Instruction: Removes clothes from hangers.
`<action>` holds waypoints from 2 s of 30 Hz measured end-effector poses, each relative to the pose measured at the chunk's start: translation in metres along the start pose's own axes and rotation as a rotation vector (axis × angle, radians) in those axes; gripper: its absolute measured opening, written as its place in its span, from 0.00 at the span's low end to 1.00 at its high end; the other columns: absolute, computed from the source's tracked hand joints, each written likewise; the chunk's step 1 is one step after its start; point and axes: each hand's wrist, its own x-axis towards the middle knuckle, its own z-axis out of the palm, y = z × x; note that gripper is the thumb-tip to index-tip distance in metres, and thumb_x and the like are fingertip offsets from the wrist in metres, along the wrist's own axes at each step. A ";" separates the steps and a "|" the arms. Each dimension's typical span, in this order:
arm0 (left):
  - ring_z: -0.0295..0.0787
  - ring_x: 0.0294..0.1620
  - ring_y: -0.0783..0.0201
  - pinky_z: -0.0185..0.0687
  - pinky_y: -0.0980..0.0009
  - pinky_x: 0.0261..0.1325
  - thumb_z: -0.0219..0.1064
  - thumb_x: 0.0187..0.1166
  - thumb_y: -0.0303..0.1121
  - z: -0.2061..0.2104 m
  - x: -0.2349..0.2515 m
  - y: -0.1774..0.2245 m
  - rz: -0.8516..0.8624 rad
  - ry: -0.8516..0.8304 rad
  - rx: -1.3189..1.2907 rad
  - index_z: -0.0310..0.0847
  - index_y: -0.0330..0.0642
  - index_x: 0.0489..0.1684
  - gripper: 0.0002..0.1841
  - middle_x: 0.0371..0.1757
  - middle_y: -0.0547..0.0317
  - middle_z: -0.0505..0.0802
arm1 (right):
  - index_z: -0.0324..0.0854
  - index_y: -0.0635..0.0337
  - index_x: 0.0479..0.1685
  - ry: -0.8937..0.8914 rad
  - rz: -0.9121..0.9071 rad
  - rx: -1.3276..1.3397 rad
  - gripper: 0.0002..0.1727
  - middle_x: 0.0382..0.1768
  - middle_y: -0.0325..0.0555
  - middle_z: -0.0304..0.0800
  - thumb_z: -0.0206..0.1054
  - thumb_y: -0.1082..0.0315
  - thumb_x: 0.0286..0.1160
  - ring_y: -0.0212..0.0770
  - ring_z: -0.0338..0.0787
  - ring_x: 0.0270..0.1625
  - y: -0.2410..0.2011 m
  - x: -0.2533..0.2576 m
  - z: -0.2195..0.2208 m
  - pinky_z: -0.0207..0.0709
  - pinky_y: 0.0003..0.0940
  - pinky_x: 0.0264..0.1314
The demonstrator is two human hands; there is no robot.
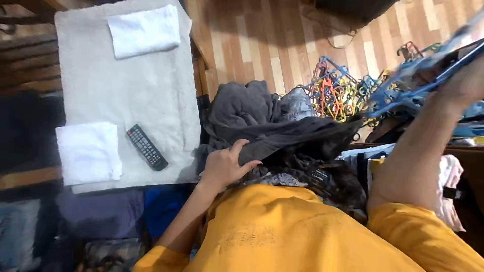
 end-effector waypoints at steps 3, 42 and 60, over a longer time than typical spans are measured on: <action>0.94 0.38 0.46 0.89 0.44 0.37 0.71 0.69 0.66 0.011 0.024 0.032 -0.014 -0.070 -0.083 0.77 0.44 0.78 0.42 0.44 0.45 0.95 | 0.70 0.77 0.65 -0.216 0.179 0.148 0.19 0.44 0.42 0.80 0.45 0.68 0.91 0.23 0.82 0.40 -0.037 -0.083 0.038 0.81 0.22 0.48; 0.91 0.39 0.56 0.82 0.43 0.45 0.57 0.76 0.62 0.043 -0.018 -0.090 -0.134 -0.548 -0.218 0.91 0.58 0.38 0.23 0.32 0.60 0.92 | 0.72 0.76 0.75 -0.847 0.331 -0.448 0.23 0.67 0.75 0.82 0.41 0.69 0.96 0.64 0.82 0.73 0.019 -0.240 0.008 0.68 0.55 0.80; 0.94 0.42 0.51 0.87 0.38 0.47 0.76 0.71 0.58 -0.043 -0.022 -0.075 -0.139 -0.346 -0.417 0.86 0.57 0.67 0.27 0.51 0.53 0.96 | 0.64 0.63 0.84 -0.903 0.282 0.115 0.35 0.80 0.56 0.72 0.51 0.48 0.86 0.44 0.78 0.76 0.048 -0.228 -0.032 0.75 0.46 0.76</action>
